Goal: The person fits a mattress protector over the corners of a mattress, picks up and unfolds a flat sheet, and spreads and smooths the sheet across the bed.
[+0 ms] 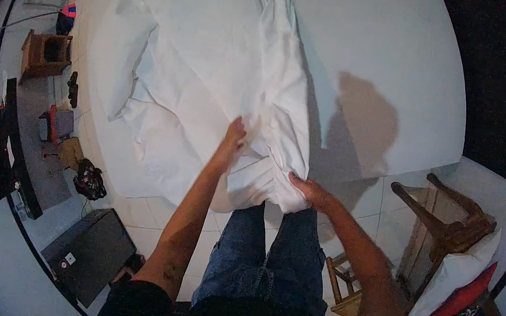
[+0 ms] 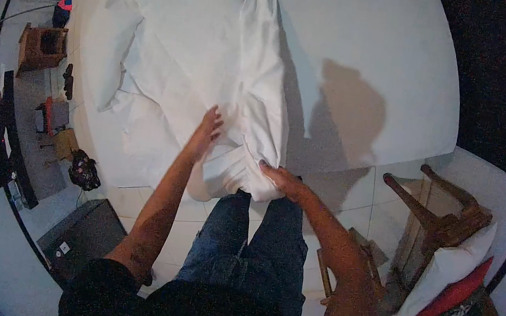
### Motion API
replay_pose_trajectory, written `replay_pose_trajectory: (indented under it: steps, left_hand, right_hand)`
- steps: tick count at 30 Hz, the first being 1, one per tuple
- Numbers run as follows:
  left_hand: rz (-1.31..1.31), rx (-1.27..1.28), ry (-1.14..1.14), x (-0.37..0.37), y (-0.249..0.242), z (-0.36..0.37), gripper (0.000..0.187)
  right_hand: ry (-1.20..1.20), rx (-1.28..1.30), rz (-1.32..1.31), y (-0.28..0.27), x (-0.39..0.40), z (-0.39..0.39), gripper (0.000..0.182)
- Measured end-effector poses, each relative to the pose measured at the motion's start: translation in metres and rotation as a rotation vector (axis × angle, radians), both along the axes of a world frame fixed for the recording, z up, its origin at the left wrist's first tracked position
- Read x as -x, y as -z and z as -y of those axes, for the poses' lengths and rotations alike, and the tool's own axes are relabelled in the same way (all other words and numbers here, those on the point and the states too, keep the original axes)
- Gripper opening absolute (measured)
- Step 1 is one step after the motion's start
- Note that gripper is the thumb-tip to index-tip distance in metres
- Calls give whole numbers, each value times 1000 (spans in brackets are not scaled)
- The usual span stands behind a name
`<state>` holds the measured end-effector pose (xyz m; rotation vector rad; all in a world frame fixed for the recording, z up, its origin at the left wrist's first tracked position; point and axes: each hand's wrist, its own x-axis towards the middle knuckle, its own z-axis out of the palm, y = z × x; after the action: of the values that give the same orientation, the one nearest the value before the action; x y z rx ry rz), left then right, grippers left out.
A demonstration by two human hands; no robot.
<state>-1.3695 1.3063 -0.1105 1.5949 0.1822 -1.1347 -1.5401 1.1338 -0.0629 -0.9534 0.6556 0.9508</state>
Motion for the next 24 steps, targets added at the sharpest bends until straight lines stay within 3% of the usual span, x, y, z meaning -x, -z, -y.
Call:
replay_pose_trajectory:
  steps: [2, 4, 6, 8, 9, 11, 12, 13, 14, 15, 16, 17, 18, 19, 20, 21, 22, 23, 24]
  left_hand:
    - [204, -27, 140, 37, -11, -15, 51]
    - [288, 9, 94, 81, -9, -22, 47]
    - [263, 48, 94, 110, -30, -15, 46]
    - [677, -227, 228, 139, -40, -19, 52]
    - [674, -227, 223, 156, -36, -30, 52]
    - [-112, -38, 100, 195, 5, -57, 60]
    - [-114, -31, 95, 209, 45, -72, 60]
    - [-479, 98, -359, 219, 90, -91, 64]
    - [-837, 227, -819, 222, 113, -107, 69]
    - [-902, 307, -1114, 189, 94, -98, 72]
    - [-958, 394, -1408, 144, 75, -84, 78]
    - [-661, 313, -1398, 129, 98, -91, 84]
    - [-446, 399, -1242, 96, 108, -93, 78]
    - [52, 563, -750, 69, 127, -109, 68]
    - [85, 602, -645, 32, 137, -131, 58]
    - [23, 413, -822, 2, 72, -95, 53]
    - [-170, 484, -1039, -31, 35, -84, 48]
    - [-54, 637, -920, -51, 17, -81, 42]
    - [91, 497, -813, -59, -8, -72, 40]
  right_hand:
    - [479, -35, -139, 20, 17, -21, 63]
    - [452, -19, -189, 23, 25, -24, 65]
    - [621, -232, -222, 27, 30, -27, 65]
    - [751, -230, -203, 13, 28, -22, 62]
    - [884, -227, -180, 5, 24, -17, 59]
    - [951, -301, -178, -11, 23, 2, 59]
    - [1018, -381, -170, -14, 24, 13, 60]
    - [1015, -375, -170, -7, 32, 23, 60]
    - [830, -321, -80, 4, 42, 33, 64]
    - [643, -265, 15, 11, 43, 39, 68]
    - [634, -258, 24, 13, 32, 40, 68]
    - [123, 29, 289, 11, 14, 36, 73]
    - [-401, 310, 525, 5, -1, 32, 79]
    - [-351, 299, 475, -36, -21, 38, 85]
    - [-148, 289, 527, -49, -31, 52, 86]
    - [60, 276, 573, -50, -41, 64, 87]
    - [58, 270, 567, -37, -50, 69, 87]
    - [150, 216, 609, -15, -61, 73, 84]
    - [240, 161, 658, 8, -74, 75, 81]
